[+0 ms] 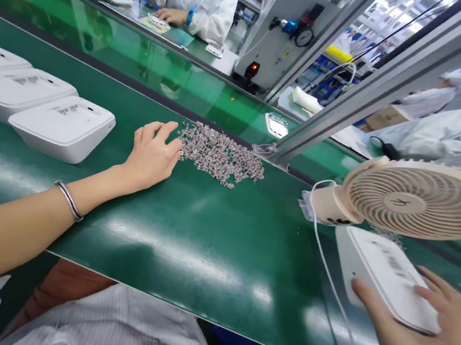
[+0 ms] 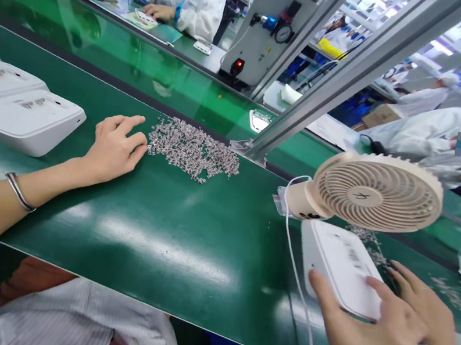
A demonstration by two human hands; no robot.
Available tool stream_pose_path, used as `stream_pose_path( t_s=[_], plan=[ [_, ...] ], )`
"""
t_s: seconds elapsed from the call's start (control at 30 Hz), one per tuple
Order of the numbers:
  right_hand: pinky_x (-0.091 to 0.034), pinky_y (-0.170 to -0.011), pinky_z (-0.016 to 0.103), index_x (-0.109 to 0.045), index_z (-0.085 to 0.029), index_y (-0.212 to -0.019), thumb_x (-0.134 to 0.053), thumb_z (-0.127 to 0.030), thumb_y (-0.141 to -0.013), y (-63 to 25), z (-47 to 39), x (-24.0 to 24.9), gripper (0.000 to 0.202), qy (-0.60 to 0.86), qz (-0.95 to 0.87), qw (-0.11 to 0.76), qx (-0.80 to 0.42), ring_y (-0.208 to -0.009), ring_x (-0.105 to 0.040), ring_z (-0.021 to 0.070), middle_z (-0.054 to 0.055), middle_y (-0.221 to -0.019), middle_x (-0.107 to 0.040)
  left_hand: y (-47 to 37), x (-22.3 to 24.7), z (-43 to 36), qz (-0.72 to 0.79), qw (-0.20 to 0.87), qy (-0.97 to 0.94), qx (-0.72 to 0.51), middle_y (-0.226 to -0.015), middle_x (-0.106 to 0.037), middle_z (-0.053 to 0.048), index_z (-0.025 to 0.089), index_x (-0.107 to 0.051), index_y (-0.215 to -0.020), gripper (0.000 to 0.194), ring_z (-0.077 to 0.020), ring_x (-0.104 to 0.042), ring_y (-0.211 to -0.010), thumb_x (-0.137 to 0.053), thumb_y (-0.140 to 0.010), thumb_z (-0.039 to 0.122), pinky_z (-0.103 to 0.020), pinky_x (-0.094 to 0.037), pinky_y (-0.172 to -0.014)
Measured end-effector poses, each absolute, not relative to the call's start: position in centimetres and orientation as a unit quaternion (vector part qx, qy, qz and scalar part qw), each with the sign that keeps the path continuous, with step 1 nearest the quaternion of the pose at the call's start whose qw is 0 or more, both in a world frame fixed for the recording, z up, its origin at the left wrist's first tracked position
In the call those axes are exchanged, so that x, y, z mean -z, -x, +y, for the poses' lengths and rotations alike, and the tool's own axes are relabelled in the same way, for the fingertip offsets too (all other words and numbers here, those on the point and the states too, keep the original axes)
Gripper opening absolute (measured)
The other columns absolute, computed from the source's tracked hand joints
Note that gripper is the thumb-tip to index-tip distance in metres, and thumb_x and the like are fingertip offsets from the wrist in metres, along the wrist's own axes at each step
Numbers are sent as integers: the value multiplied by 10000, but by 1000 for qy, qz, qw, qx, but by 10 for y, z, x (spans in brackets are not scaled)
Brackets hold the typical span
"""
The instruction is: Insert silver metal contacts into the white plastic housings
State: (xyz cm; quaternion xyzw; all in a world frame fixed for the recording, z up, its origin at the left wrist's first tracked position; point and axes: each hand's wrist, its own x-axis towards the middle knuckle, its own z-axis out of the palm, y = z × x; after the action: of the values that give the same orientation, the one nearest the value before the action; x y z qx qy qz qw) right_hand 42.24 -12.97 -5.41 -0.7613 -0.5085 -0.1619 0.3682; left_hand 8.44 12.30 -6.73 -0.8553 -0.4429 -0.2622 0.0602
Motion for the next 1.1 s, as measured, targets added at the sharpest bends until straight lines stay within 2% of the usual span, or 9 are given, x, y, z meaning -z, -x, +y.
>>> stream_pose_path(
  t_s=[0.03, 0.13, 0.27, 0.33, 0.47, 0.6, 0.73, 0.9, 1.1],
  plan=[
    [-383, -783, 518, -576, -353, -1119, -714, -467, -668, -405, -126, 54, 485, 770, -475, 368, 214, -1114, -493, 378, 132, -1037, -604, -85, 67, 120, -431, 74, 857, 274, -1305, -532, -113, 173, -681, -842, 270, -338, -461, -1135, -418, -874, 227, -490, -370, -885],
    [-448, -821, 494, -543, -265, -1183, -709, -467, -671, -348, -105, 59, 575, 712, -612, 327, 110, -1061, -547, 336, 148, -1168, -544, -89, 67, 111, -390, 110, 860, 310, -1263, -574, -91, 194, -682, -832, 274, -302, -497, -1104, -419, -889, 242, -450, -383, -876],
    [-448, -873, 536, -523, -236, -1204, -717, -499, -655, -293, -63, 59, 639, 606, -749, 267, 11, -1176, -475, 352, 174, -1300, -463, -92, 64, 98, -324, 187, 856, 356, -1184, -634, -51, 225, -677, -779, 234, -244, -545, -1041, -463, -875, 237, -391, -401, -830],
    [-414, -916, 560, -549, -226, -1181, -726, -554, -616, -278, -42, 52, 677, 587, -755, 292, -25, -1220, -430, 365, 179, -1324, -454, -92, 62, 90, -282, 234, 849, 381, -1149, -655, -29, 240, -670, -755, 206, -218, -563, -1009, -493, -860, 231, -361, -406, -799],
    [-493, -780, 377, -644, -208, -920, -600, -357, -798, -261, -7, 32, 198, 583, -688, 405, -155, -859, -607, 196, 62, -919, -652, -92, 56, 76, -190, 298, 829, 433, -1088, -684, -1, 267, -665, -779, 132, -178, -571, -958, -552, -825, 217, -311, -407, -765],
    [-454, -584, 264, -637, -184, -736, -590, -271, -776, -253, 8, 27, 107, 576, -615, 449, -299, -614, -544, 120, -10, -657, -611, -91, 53, 69, -157, 298, 830, 444, -1083, -684, 47, 309, -655, -776, 158, -152, -573, -922, -543, -834, 216, -305, -383, -775],
    [-426, -541, 240, -620, -178, -687, -615, -262, -740, -252, 7, 28, 100, 580, -584, 478, -306, -578, -512, 101, -23, -622, -579, -89, 54, 79, -200, 176, 872, 411, -1129, -664, -16, 293, -643, -972, 180, -186, -577, -968, -495, -872, 312, -345, -362, -796],
    [-449, -561, 243, -619, -189, -674, -622, -221, -731, -254, 3, 30, 65, 615, -558, 512, -219, -599, -526, 104, -18, -644, -601, -81, 47, 102, -270, -128, 946, 127, -1204, -601, -95, 202, -476, -1268, 465, -246, -577, -1019, -486, -844, 392, -369, -398, -820],
    [-471, -552, 267, -624, -209, -697, -652, -229, -706, -265, -2, 35, 36, 634, -522, 547, -162, -599, -559, 127, -10, -648, -616, -80, 32, 83, -383, -185, 903, 56, -722, -668, -30, 88, -229, -1369, 636, -219, -623, -642, -483, -844, 341, -282, -405, -554]
  ],
)
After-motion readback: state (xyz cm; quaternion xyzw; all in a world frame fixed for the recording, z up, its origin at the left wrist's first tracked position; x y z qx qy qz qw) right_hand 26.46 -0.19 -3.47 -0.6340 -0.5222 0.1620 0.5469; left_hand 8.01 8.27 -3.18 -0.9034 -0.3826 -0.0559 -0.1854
